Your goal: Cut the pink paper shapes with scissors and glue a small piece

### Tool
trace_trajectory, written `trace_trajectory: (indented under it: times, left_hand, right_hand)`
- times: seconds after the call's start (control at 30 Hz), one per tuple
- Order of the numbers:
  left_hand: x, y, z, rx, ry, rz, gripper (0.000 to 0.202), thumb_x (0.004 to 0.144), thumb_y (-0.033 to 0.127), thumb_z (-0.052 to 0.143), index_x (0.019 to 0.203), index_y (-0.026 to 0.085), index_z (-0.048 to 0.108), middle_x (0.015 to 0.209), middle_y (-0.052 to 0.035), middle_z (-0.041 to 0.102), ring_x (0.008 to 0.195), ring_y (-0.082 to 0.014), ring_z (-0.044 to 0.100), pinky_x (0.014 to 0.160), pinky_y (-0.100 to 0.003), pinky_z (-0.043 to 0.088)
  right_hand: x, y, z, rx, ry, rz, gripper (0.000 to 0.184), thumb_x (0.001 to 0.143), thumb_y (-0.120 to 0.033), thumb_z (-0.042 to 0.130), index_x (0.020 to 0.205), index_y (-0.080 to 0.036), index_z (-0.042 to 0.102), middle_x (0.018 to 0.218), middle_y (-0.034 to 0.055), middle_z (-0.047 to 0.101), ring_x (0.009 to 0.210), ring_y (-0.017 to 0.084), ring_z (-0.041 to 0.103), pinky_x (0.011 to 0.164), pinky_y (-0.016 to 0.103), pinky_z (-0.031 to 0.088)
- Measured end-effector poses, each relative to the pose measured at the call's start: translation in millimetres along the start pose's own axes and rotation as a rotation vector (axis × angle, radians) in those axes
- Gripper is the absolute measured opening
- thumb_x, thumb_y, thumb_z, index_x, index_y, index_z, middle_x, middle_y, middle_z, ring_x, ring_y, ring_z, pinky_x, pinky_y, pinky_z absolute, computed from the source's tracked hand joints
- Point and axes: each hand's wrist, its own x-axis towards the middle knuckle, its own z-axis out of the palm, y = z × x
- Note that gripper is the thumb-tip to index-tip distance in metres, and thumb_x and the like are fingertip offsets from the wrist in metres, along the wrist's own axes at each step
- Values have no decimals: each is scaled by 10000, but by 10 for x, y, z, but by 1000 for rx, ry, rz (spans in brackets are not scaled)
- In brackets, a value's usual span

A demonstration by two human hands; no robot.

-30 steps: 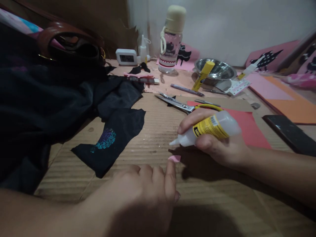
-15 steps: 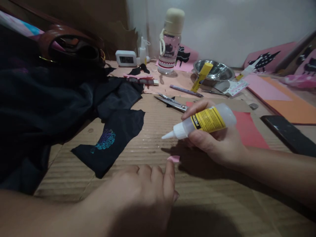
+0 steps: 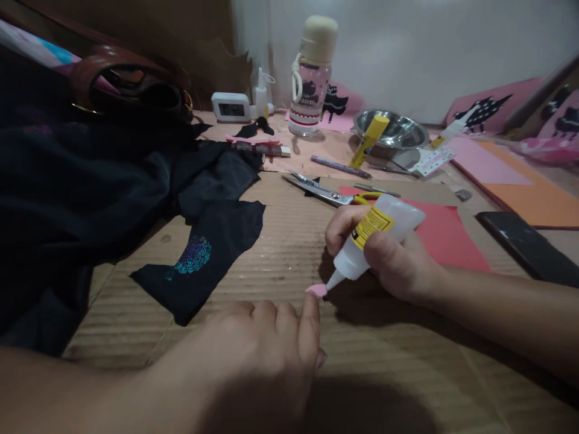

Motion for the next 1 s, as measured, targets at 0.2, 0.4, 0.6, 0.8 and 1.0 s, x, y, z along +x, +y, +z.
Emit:
trace_trajectory:
  times: [0.2,0.4,0.6,0.8,1.0]
  left_hand:
    - [-6,7,13,10,-30,0,359,1000,228,453,1249,68,656,663,-32,691,486,-176,637,394,-272,411]
    - [-2,19,28,12,-48,-34,370,1001,224,435,1259,88,663,662,-34,699,459,-175,625,387,-275,393]
    - [-4,26,20,27,-35,-19,376,1019,239,418,1243,83,677,662,-40,696,476,-194,637,383,-297,414]
    - [-2,34,41,24,-22,-16,364,1012,224,431,1233,75,679,669,-44,702,480,-194,651,381,-287,431]
    - [-12,41,80,14,-5,-23,377,1006,214,420,1237,54,671,642,-35,688,439,-200,631,355,-299,437]
  right_hand:
    - [-10,28,-19,26,15,53,552,903,-735,536,809,-203,650,728,-5,591,629,137,558,567,248,460]
    - [-10,-71,19,-65,29,35,382,897,-592,677,878,-210,681,769,12,661,653,147,617,554,250,483]
    - [-2,-93,20,-75,125,-24,334,828,-541,779,886,-223,694,810,13,671,663,146,629,556,256,496]
    - [9,-65,14,-58,105,29,421,799,-617,767,772,-216,641,639,-21,597,542,124,541,473,249,418]
    - [-2,-31,-23,-13,-6,62,456,876,-653,660,798,-203,658,703,-10,633,607,128,571,526,244,435]
